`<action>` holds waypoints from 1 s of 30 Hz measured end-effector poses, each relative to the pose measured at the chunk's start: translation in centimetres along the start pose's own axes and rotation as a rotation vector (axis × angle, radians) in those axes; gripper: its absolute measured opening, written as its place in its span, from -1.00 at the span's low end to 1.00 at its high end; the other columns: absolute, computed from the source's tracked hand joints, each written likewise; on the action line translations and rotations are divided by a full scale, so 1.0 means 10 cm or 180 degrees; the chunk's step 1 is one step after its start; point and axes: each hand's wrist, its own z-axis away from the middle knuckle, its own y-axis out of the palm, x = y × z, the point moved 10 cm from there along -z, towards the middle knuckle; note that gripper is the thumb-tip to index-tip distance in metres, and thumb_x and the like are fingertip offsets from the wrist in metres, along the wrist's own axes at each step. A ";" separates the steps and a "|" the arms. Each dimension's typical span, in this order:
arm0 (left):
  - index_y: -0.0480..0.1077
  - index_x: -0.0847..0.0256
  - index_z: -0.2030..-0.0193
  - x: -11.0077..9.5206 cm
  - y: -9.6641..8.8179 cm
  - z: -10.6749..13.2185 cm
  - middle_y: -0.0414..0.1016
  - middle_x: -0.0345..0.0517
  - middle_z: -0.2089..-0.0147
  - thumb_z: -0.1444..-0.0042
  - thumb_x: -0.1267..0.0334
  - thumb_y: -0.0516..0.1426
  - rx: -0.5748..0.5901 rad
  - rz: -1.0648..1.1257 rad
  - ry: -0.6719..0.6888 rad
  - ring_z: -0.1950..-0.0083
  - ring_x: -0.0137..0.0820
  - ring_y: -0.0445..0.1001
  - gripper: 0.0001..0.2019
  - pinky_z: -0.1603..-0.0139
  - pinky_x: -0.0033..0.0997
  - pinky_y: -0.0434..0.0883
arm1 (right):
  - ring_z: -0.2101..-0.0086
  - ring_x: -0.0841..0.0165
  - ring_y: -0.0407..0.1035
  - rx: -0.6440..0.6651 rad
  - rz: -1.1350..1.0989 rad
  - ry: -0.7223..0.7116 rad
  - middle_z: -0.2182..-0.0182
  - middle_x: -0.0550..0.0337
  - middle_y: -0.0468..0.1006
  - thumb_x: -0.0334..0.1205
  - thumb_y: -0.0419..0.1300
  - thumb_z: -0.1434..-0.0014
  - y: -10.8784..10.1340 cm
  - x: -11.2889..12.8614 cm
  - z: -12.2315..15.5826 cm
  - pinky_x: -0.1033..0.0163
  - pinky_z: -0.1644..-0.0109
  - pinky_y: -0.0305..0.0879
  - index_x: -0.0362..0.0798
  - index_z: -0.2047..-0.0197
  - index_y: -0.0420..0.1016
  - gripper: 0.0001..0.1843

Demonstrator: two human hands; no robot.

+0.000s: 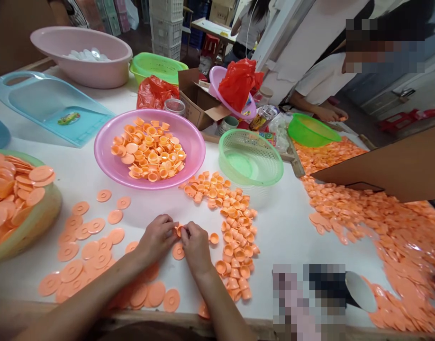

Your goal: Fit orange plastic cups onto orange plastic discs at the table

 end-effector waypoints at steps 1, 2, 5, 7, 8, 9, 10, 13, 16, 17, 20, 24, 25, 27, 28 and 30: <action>0.53 0.18 0.29 0.02 0.00 0.00 0.40 -0.09 0.30 -0.14 0.32 0.13 0.0038 0.0035 -0.0038 0.23 -0.36 0.37 -0.87 0.21 -0.38 0.35 | 0.49 0.40 0.36 0.0013 0.0168 -0.0068 0.50 0.18 0.53 -0.26 0.08 -0.21 -0.01 0.03 -0.01 0.33 0.37 0.22 -0.05 0.47 0.39 -0.78; 0.53 0.17 0.29 0.03 -0.01 -0.01 0.41 -0.08 0.29 -0.13 0.33 0.12 0.0102 0.0067 -0.0074 0.23 -0.36 0.38 -0.86 0.21 -0.38 0.35 | 0.49 0.40 0.35 0.0042 0.0297 -0.0106 0.51 0.18 0.52 -0.29 0.07 -0.21 0.00 0.05 -0.03 0.33 0.37 0.20 -0.05 0.49 0.37 -0.77; 0.54 0.18 0.18 0.08 -0.04 -0.05 0.47 -0.09 0.27 -0.08 0.35 0.13 0.0359 0.0312 -0.0249 0.22 -0.35 0.42 -0.81 0.17 -0.37 0.36 | 0.50 0.41 0.34 0.0158 0.0480 -0.0154 0.52 0.19 0.51 -0.34 0.06 -0.20 0.03 0.09 -0.07 0.34 0.38 0.15 -0.04 0.50 0.33 -0.76; 0.53 0.17 0.14 0.11 -0.03 -0.10 0.52 -0.11 0.27 -0.05 0.34 0.13 0.0599 0.0662 -0.0464 0.25 -0.37 0.46 -0.76 0.18 -0.38 0.37 | 0.51 0.41 0.33 0.0226 0.0566 -0.0166 0.52 0.19 0.51 -0.36 0.06 -0.20 0.05 0.11 -0.08 0.35 0.40 0.12 -0.04 0.50 0.31 -0.76; 0.54 0.18 0.18 0.12 -0.03 -0.13 0.53 -0.13 0.30 -0.04 0.34 0.12 0.0672 0.0770 -0.0600 0.28 -0.38 0.46 -0.78 0.21 -0.40 0.37 | 0.51 0.41 0.32 0.0246 0.0629 -0.0174 0.52 0.19 0.51 -0.36 0.05 -0.21 0.05 0.12 -0.09 0.34 0.41 0.10 -0.04 0.50 0.30 -0.76; 0.54 0.18 0.28 0.13 -0.04 -0.15 0.53 -0.14 0.33 -0.03 0.34 0.11 0.0690 0.0774 -0.0747 0.31 -0.39 0.46 -0.82 0.25 -0.42 0.35 | 0.51 0.41 0.32 0.0251 0.0699 -0.0186 0.52 0.19 0.50 -0.36 0.04 -0.22 0.06 0.12 -0.09 0.34 0.41 0.09 -0.04 0.50 0.30 -0.76; 0.52 0.19 0.39 0.14 -0.06 -0.17 0.52 -0.14 0.36 -0.02 0.34 0.10 0.0649 0.0680 -0.0892 0.34 -0.40 0.45 -0.86 0.30 -0.43 0.33 | 0.51 0.41 0.31 0.0252 0.0768 -0.0204 0.52 0.18 0.50 -0.36 0.03 -0.23 0.06 0.13 -0.09 0.34 0.42 0.08 -0.04 0.49 0.30 -0.76; 0.41 0.21 0.55 0.20 -0.09 -0.16 0.49 -0.16 0.40 0.03 0.35 0.09 0.0438 0.0336 -0.1281 0.40 -0.43 0.40 -0.86 0.40 -0.46 0.24 | 0.52 0.40 0.30 0.0250 0.0947 -0.0275 0.52 0.17 0.49 -0.34 0.00 -0.25 0.07 0.14 -0.09 0.32 0.42 0.06 -0.04 0.48 0.30 -0.74; 0.39 0.21 0.54 0.26 0.00 -0.10 0.44 -0.20 0.48 0.00 0.28 0.09 0.0484 0.0596 -0.1387 0.44 -0.45 0.37 -0.85 0.43 -0.48 0.21 | 0.51 0.38 0.29 0.0252 0.1082 -0.0383 0.51 0.15 0.48 -0.32 0.00 -0.26 0.12 0.16 -0.09 0.31 0.42 0.05 -0.04 0.47 0.32 -0.75; 0.39 0.21 0.52 0.28 0.03 -0.08 0.43 -0.22 0.51 -0.02 0.25 0.08 0.0497 0.0723 -0.1377 0.45 -0.46 0.36 -0.84 0.44 -0.49 0.20 | 0.51 0.38 0.29 0.0246 0.1078 -0.0395 0.51 0.15 0.48 -0.32 0.01 -0.25 0.14 0.16 -0.09 0.31 0.41 0.05 -0.04 0.47 0.33 -0.75; 0.37 0.21 0.52 0.32 0.07 -0.04 0.39 -0.24 0.54 -0.03 0.21 0.07 0.0450 0.0901 -0.1333 0.49 -0.47 0.33 -0.81 0.46 -0.50 0.18 | 0.49 0.38 0.33 0.0235 0.0760 -0.0310 0.50 0.15 0.51 -0.34 0.04 -0.22 0.15 0.16 -0.11 0.32 0.40 0.10 -0.05 0.47 0.36 -0.77; 0.31 0.21 0.59 0.19 0.02 -0.03 0.34 -0.25 0.59 0.03 0.24 0.09 0.0360 0.0567 -0.1260 0.51 -0.48 0.29 -0.82 0.48 -0.49 0.15 | 0.54 0.37 0.36 0.0464 -0.0013 -0.0108 0.55 0.20 0.51 -0.30 0.05 -0.20 0.01 0.12 -0.13 0.32 0.43 0.20 -0.05 0.45 0.48 -0.76; 0.30 0.21 0.61 0.13 -0.05 -0.06 0.33 -0.25 0.60 0.04 0.26 0.09 0.0283 0.0489 -0.1203 0.51 -0.48 0.29 -0.82 0.48 -0.49 0.14 | 0.55 0.36 0.37 0.0443 -0.0115 -0.0100 0.54 0.19 0.52 -0.27 0.05 -0.20 -0.09 0.09 -0.13 0.30 0.43 0.22 -0.04 0.41 0.52 -0.75; 0.29 0.21 0.62 -0.03 -0.36 -0.19 0.31 -0.26 0.61 0.04 0.29 0.08 -0.0085 0.0404 -0.0990 0.51 -0.49 0.29 -0.82 0.48 -0.50 0.15 | 0.49 0.32 0.41 0.0127 -0.0071 -0.0142 0.42 0.14 0.56 -0.22 0.06 -0.19 -0.41 0.00 -0.10 0.26 0.38 0.29 -0.03 0.27 0.58 -0.75; 0.30 0.20 0.62 -0.12 -0.61 -0.28 0.31 -0.27 0.61 0.02 0.29 0.07 -0.0371 0.0387 -0.0851 0.51 -0.49 0.30 -0.81 0.47 -0.50 0.17 | 0.44 0.30 0.43 -0.0035 0.0072 -0.0167 0.34 0.11 0.56 -0.22 0.08 -0.17 -0.56 -0.05 -0.06 0.23 0.33 0.31 -0.02 0.21 0.59 -0.75; 0.35 0.19 0.55 -0.29 -1.22 -0.46 0.36 -0.26 0.57 -0.04 0.25 0.07 -0.1044 0.0327 -0.0611 0.48 -0.48 0.33 -0.81 0.42 -0.50 0.24 | 0.36 0.27 0.44 -0.0204 0.0412 -0.0148 0.25 0.08 0.52 -0.26 0.10 -0.11 -0.77 -0.18 0.04 0.19 0.26 0.34 -0.01 0.13 0.57 -0.71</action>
